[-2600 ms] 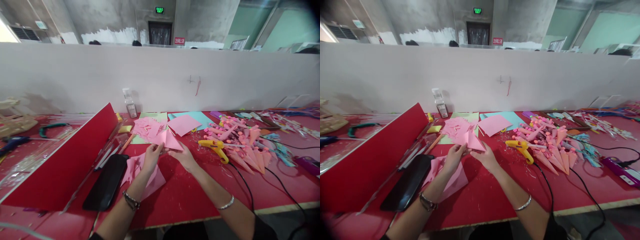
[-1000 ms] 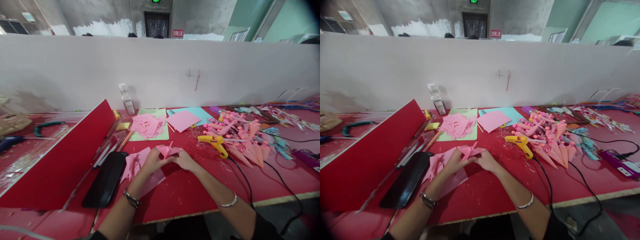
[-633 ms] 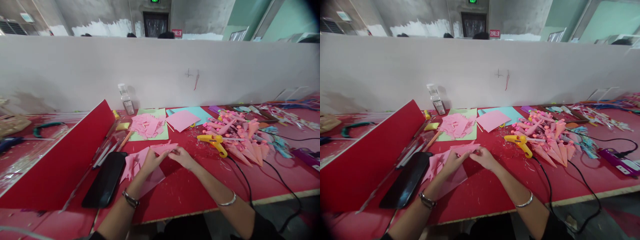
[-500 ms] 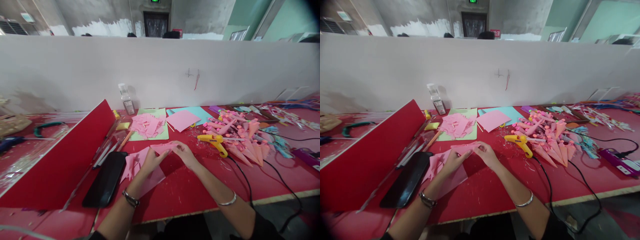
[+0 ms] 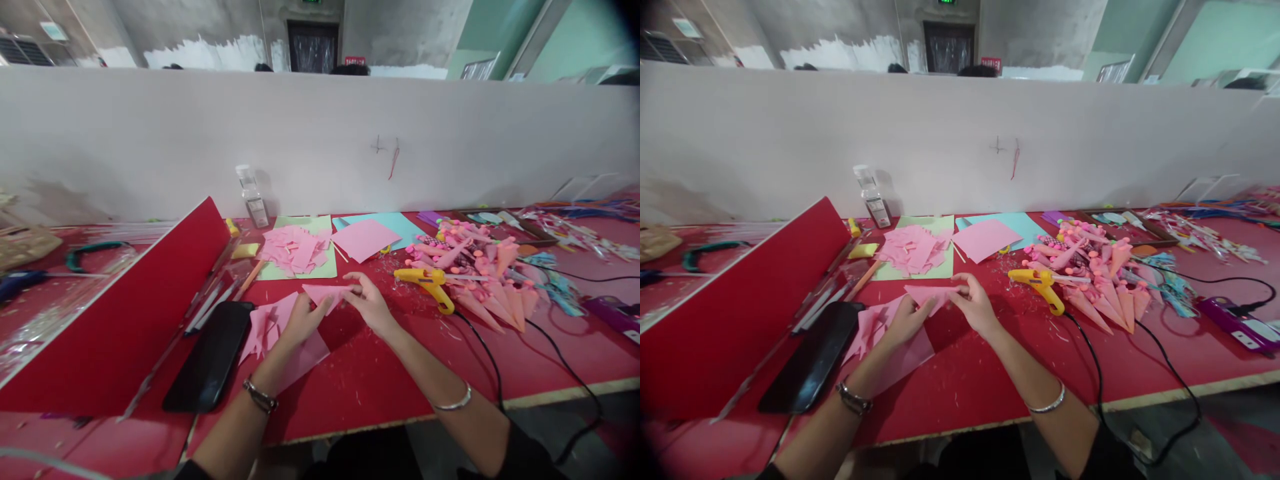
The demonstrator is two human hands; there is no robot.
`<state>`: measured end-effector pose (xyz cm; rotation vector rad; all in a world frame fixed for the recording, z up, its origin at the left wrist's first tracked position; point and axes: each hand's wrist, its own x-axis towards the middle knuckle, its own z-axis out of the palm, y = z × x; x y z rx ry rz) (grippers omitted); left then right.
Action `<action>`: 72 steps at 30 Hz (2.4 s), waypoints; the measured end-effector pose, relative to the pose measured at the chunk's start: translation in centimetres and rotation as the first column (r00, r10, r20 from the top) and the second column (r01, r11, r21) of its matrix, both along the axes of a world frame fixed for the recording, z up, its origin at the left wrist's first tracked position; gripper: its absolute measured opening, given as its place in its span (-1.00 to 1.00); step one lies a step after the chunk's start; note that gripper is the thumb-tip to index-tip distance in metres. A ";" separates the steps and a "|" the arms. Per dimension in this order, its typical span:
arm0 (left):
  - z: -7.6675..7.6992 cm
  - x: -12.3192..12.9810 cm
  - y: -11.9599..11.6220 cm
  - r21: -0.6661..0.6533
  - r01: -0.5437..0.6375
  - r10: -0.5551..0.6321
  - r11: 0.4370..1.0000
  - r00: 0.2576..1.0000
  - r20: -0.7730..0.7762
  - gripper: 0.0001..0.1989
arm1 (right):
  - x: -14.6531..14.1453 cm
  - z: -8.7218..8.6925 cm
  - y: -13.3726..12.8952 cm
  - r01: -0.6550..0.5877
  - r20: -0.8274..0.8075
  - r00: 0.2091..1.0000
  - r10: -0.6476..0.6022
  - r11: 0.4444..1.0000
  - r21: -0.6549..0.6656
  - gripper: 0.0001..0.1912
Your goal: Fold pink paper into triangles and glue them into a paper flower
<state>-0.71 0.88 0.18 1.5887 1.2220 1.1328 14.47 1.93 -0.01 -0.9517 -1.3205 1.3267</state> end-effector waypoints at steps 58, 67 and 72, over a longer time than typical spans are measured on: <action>0.3 -1.3 1.4 -0.071 0.249 -0.253 0.966 0.965 -0.062 -0.75 | 0.1 0.0 -0.1 -0.184 0.356 0.923 0.145 0.980 0.079 -0.73; 0.4 -1.2 1.2 -0.030 0.292 -0.293 0.956 0.941 -0.168 -0.76 | 0.1 -0.1 0.1 -0.152 0.281 0.952 0.118 0.983 0.103 -0.79; 0.5 -1.3 1.2 -0.027 0.190 -0.192 0.981 0.971 -0.143 -0.76 | 0.0 0.0 0.0 -0.055 0.216 0.976 0.031 0.992 0.110 -0.76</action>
